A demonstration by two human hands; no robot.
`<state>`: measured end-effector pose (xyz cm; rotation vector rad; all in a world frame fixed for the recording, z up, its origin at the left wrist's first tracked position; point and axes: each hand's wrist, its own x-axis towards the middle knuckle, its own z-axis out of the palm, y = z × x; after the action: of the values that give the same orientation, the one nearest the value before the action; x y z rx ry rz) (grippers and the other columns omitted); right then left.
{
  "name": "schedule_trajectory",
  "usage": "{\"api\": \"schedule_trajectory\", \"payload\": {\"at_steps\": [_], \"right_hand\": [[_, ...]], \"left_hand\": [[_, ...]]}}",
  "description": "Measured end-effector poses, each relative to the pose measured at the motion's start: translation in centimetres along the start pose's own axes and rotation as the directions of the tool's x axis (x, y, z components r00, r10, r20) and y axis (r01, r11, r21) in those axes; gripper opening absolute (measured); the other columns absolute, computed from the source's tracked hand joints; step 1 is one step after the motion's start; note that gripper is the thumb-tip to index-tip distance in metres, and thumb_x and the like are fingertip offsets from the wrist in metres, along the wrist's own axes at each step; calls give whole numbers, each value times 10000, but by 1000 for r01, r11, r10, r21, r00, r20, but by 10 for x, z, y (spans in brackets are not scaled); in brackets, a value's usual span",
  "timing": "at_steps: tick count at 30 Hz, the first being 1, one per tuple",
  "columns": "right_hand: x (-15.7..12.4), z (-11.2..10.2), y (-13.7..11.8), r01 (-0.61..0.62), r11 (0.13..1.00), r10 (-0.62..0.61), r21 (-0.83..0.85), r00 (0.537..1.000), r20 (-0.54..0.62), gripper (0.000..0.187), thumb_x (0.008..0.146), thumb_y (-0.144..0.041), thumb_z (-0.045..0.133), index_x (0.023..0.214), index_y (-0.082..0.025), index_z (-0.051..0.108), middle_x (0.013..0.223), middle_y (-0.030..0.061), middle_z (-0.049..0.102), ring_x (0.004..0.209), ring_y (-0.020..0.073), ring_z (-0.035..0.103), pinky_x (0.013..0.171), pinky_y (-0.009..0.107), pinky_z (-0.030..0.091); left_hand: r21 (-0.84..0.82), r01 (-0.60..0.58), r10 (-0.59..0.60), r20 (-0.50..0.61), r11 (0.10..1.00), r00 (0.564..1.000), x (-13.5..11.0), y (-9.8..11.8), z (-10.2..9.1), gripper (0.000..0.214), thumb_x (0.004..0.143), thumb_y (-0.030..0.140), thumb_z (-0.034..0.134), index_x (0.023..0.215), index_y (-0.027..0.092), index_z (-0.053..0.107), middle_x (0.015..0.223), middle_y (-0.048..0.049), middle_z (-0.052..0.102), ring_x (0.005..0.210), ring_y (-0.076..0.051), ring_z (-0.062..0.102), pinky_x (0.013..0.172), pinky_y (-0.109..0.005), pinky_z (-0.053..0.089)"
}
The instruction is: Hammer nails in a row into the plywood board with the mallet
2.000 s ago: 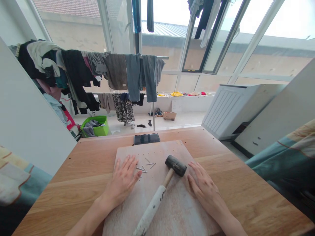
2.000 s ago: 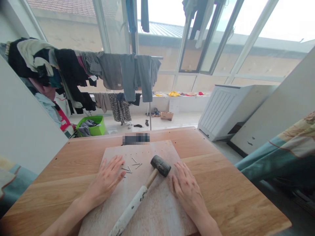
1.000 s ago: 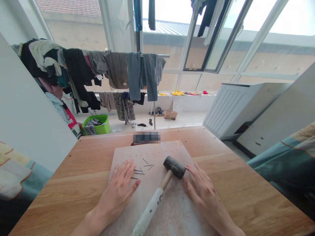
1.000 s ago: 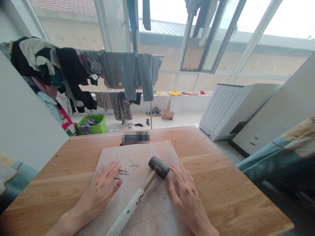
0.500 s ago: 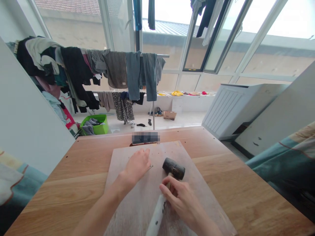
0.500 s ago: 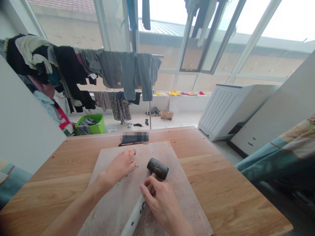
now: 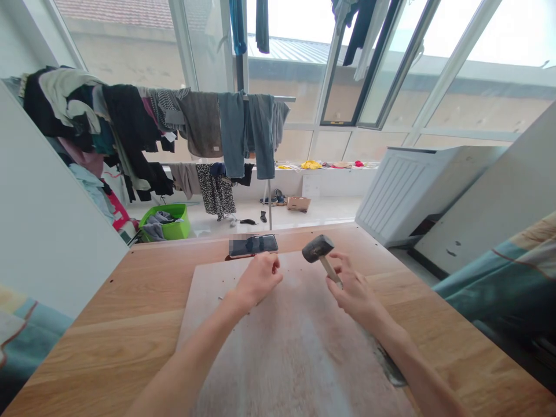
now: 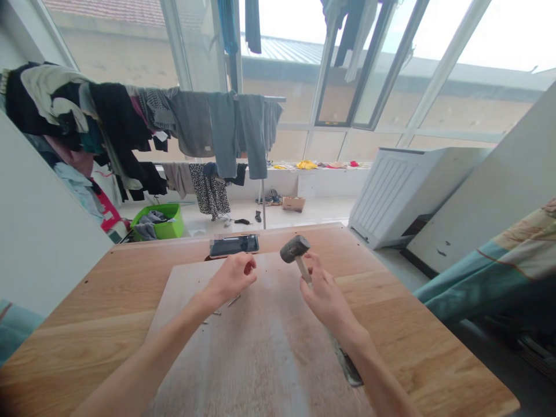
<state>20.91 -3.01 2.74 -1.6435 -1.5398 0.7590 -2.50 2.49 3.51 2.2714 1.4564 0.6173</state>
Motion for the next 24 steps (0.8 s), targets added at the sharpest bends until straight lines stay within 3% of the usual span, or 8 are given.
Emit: {"api": "schedule_trajectory", "payload": {"at_steps": [3, 4, 7, 10, 14, 24], "right_hand": [[10, 2, 5, 22, 1000, -21, -6, 999, 34, 418, 766, -250, 624, 1176, -250, 547, 900, 40, 682, 878, 270, 710, 735, 344, 545], [11, 5, 6, 12, 1000, -12, 0, 998, 60, 367, 776, -260, 625, 1137, -245, 564, 835, 33, 685, 851, 274, 717, 716, 342, 544], [11, 12, 9, -67, 997, 58, 48, 983, 174, 219, 842, -343, 590, 1033, -238, 575, 571, -40, 592, 458, 218, 637, 447, 296, 481], [10, 16, 11, -144, 979, 106, 141, 962, 251, 193, 858, -379, 573, 991, -245, 533, 534, -87, 537, 309, 153, 523, 306, 240, 384], [9, 16, 13, -220, 928, 141, 299, 954, 264, 222, 828, -378, 585, 957, -250, 458, 638, -92, 573, 316, 94, 497, 278, 189, 339], [7, 13, 6, -282, 773, 139, 569, 949, 282, 395, 813, -434, 639, 1108, -237, 467, 561, -120, 513, 321, 87, 463, 275, 165, 321]], "left_hand": [[-190, -43, 25, -92, 981, 995, 18, 11, 20, 162, 806, 66, 603, 903, 153, 699, 889, -39, 723, 797, -152, 687, 752, -237, 532], [-245, -57, 29, -115, 968, 993, 22, 13, 28, 169, 819, 70, 595, 918, 152, 705, 897, -36, 733, 795, -145, 693, 749, -229, 538], [-421, -99, 22, -185, 902, 983, 26, 17, 48, 176, 839, 81, 580, 917, 156, 719, 865, -22, 756, 769, -141, 700, 737, -231, 546], [-530, -132, 13, -222, 838, 975, 23, 15, 60, 160, 814, 75, 599, 863, 157, 728, 802, -10, 751, 719, -137, 678, 700, -227, 531], [-500, -110, 16, -189, 859, 982, 21, 13, 63, 178, 794, 63, 599, 853, 165, 733, 785, -1, 745, 715, -133, 667, 691, -216, 518], [-434, -62, -19, -181, 899, 983, 26, 16, 68, 156, 828, 108, 597, 874, 181, 727, 827, -23, 755, 690, -138, 658, 686, -236, 508]]}}
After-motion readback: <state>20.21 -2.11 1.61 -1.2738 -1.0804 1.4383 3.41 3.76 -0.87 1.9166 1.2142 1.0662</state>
